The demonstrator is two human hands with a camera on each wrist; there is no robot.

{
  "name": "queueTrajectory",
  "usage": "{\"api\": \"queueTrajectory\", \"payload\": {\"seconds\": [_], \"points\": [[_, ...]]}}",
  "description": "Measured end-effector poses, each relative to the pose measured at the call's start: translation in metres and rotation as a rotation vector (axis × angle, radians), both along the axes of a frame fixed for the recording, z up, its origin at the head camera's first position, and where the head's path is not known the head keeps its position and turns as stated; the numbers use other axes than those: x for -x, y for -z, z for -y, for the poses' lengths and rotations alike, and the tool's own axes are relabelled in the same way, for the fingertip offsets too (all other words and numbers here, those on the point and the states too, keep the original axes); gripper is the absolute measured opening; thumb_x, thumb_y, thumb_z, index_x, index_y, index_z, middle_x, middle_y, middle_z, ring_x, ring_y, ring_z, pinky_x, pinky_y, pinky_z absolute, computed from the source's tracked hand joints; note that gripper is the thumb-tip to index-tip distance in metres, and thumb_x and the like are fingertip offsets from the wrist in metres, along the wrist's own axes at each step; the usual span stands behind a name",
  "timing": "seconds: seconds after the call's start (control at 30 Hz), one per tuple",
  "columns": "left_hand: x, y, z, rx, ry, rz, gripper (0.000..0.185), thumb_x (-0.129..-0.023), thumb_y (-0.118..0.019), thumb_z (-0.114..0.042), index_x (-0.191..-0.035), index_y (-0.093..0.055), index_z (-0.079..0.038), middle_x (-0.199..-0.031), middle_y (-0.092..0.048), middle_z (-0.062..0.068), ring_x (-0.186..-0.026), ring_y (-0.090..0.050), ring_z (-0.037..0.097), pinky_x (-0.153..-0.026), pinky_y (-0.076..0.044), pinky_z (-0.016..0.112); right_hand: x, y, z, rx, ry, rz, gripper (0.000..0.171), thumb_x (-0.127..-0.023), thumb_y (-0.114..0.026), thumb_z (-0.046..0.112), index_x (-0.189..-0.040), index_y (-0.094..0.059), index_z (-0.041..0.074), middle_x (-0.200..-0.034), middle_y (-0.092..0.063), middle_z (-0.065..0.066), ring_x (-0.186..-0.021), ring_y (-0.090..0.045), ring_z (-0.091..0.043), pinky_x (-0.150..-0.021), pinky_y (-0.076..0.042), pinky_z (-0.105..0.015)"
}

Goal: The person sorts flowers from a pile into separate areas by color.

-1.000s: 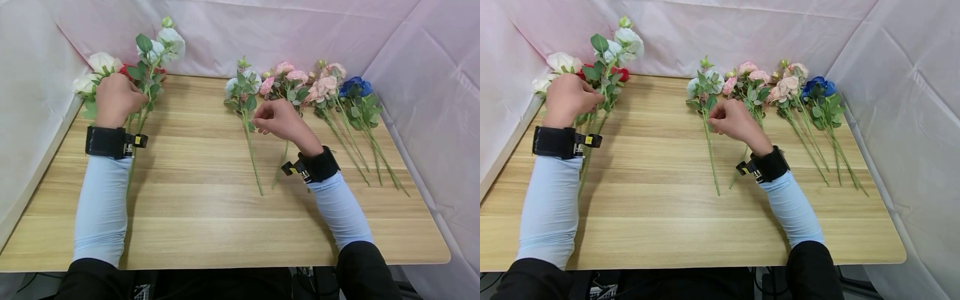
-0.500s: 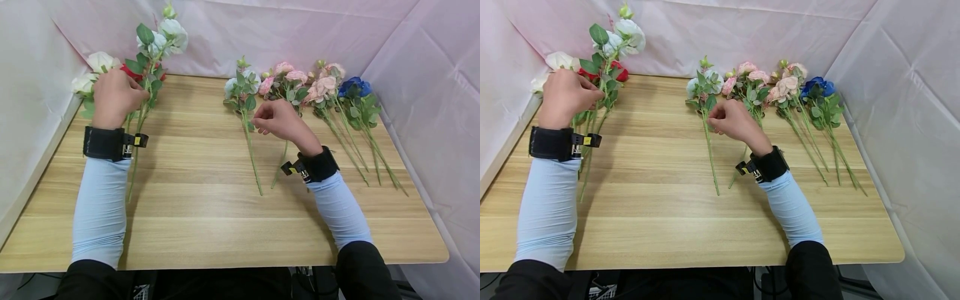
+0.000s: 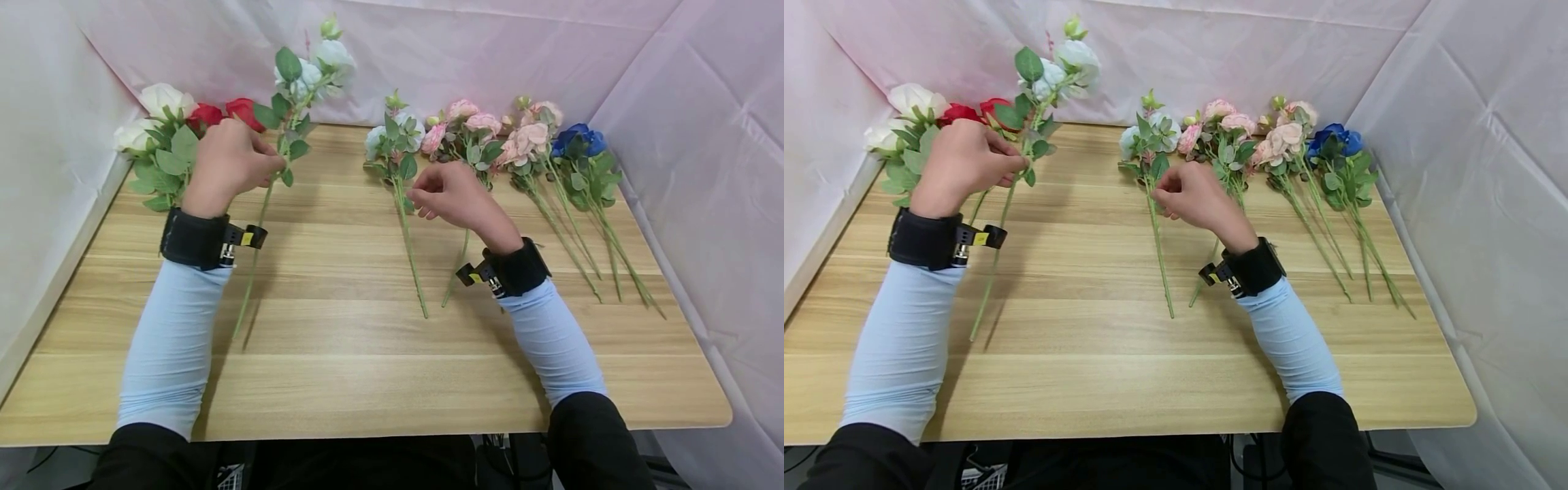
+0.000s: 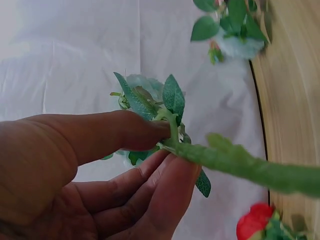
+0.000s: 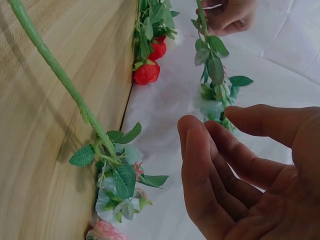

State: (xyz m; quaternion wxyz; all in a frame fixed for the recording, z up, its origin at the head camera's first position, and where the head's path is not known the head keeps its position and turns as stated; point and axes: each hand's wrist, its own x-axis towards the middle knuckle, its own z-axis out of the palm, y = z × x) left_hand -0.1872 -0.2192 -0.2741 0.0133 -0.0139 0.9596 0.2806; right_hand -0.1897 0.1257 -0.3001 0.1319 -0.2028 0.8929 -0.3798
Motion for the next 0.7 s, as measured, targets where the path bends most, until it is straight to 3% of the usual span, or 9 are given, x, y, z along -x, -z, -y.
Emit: {"api": "queueTrajectory", "payload": {"seconds": [0.17,0.27,0.4,0.5,0.7], "points": [[-0.009,0.003,-0.030,-0.005,0.074,-0.010,0.026,-0.094,-0.066,-0.023,-0.099,-0.083,-0.004,-0.080,-0.079,0.011,-0.070,-0.072,0.020,-0.079,-0.049,0.040,-0.001,0.005,0.006,0.058,-0.021,-0.003,0.022,-0.103,-0.065,0.024,-0.108,-0.075,0.005,-0.090,-0.075,-0.016,-0.076,-0.073,-0.027,-0.068,-0.060,-0.030],[-0.016,0.006,-0.050,0.015,0.139,-0.060,0.023,-0.093,-0.066,-0.020,-0.096,-0.084,-0.005,-0.084,-0.079,0.013,-0.076,-0.071,0.029,-0.081,-0.050,0.044,-0.004,0.009,0.012,0.104,-0.039,0.017,0.025,-0.104,-0.064,0.026,-0.110,-0.074,0.004,-0.090,-0.074,-0.017,-0.078,-0.073,-0.028,-0.070,-0.061,-0.033],[-0.023,0.011,-0.076,0.036,0.214,-0.121,0.020,-0.093,-0.068,-0.017,-0.089,-0.084,-0.006,-0.087,-0.079,0.014,-0.077,-0.069,0.030,-0.075,-0.050,0.042,-0.007,0.011,0.020,0.155,-0.026,0.058,0.033,-0.103,-0.064,0.033,-0.117,-0.071,0.004,-0.093,-0.075,-0.017,-0.084,-0.074,-0.035,-0.074,-0.063,-0.037],[-0.027,0.014,-0.091,0.036,0.249,-0.145,0.018,-0.092,-0.070,-0.015,-0.087,-0.083,-0.005,-0.088,-0.079,0.014,-0.080,-0.069,0.030,-0.075,-0.052,0.043,-0.010,0.012,0.026,0.173,0.000,0.064,0.038,-0.102,-0.066,0.036,-0.123,-0.069,0.004,-0.094,-0.076,-0.015,-0.083,-0.075,-0.033,-0.075,-0.063,-0.039],[-0.037,0.017,-0.109,0.003,0.289,-0.171,0.016,-0.092,-0.071,-0.014,-0.086,-0.083,-0.006,-0.081,-0.078,0.010,-0.080,-0.071,0.027,-0.075,-0.054,0.043,-0.015,0.014,0.033,0.192,0.034,0.020,0.035,-0.102,-0.066,0.038,-0.113,-0.070,0.005,-0.090,-0.077,-0.014,-0.074,-0.075,-0.025,-0.075,-0.062,-0.046]]}}
